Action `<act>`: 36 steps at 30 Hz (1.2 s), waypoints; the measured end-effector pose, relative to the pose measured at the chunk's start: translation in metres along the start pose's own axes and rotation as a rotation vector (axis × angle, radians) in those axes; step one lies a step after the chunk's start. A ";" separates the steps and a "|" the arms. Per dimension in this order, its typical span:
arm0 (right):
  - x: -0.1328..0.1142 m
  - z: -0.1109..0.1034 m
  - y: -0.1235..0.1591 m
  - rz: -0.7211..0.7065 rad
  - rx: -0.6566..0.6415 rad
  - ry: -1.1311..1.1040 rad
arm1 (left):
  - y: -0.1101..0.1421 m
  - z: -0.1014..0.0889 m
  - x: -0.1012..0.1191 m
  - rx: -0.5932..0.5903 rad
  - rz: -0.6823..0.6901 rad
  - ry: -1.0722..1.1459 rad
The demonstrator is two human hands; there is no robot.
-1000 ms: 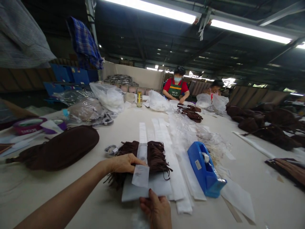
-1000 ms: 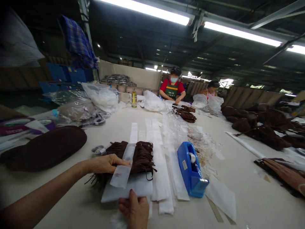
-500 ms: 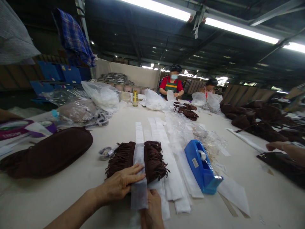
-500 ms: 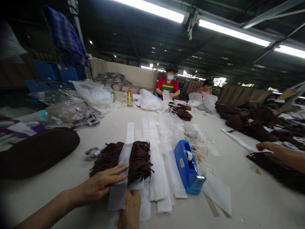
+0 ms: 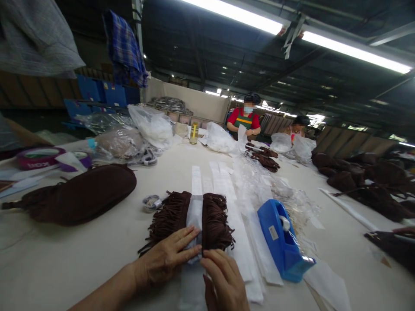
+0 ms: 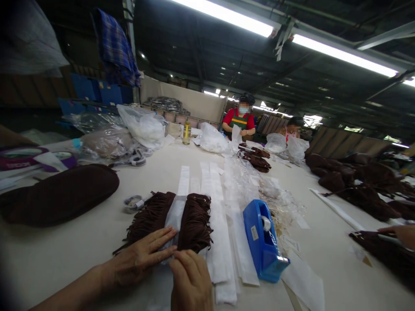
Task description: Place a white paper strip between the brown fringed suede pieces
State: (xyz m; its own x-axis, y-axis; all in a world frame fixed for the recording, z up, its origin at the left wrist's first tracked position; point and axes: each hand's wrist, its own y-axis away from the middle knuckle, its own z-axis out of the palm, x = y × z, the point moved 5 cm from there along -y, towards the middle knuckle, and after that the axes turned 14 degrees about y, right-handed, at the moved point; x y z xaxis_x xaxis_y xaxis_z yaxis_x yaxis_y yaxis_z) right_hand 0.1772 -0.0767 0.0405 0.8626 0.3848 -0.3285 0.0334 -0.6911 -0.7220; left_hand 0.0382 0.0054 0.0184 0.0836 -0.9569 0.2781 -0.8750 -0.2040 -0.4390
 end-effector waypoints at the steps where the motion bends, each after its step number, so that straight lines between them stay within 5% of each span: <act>1: -0.006 -0.001 -0.008 -0.179 -0.019 0.081 | 0.000 -0.001 0.001 0.009 -0.009 -0.004; 3: -0.009 0.004 -0.019 -0.370 -0.092 0.166 | -0.001 -0.002 0.002 0.021 -0.027 -0.003; 6: -0.005 0.014 -0.021 -0.443 -0.077 0.199 | -0.001 -0.001 0.003 0.043 -0.034 0.014; 12: 0.010 0.030 -0.002 -0.253 0.011 0.126 | 0.004 0.004 -0.002 0.115 -0.054 0.043; 20: 0.015 0.020 -0.010 -0.362 -0.028 0.024 | 0.002 0.006 0.000 0.100 -0.036 -0.024; 25: 0.018 0.009 -0.064 -0.249 -0.175 -0.016 | 0.000 0.005 0.003 0.043 -0.051 -0.048; 29: 0.036 0.036 -0.104 -0.231 -0.328 0.176 | -0.002 0.004 0.002 0.069 -0.074 -0.059; 32: 0.053 0.063 -0.112 -0.248 -0.528 0.209 | -0.003 0.002 0.005 0.109 -0.034 -0.080; 36: 0.064 0.072 -0.113 -0.227 -0.631 0.075 | -0.004 0.003 0.004 0.084 -0.044 -0.102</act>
State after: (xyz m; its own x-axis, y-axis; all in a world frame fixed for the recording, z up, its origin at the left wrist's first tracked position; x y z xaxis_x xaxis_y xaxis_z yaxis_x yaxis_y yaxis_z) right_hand 0.1918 0.0701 0.0571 0.8316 0.5346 -0.1507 0.4865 -0.8320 -0.2666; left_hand 0.0436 0.0021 0.0183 0.1724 -0.9619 0.2122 -0.8270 -0.2584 -0.4993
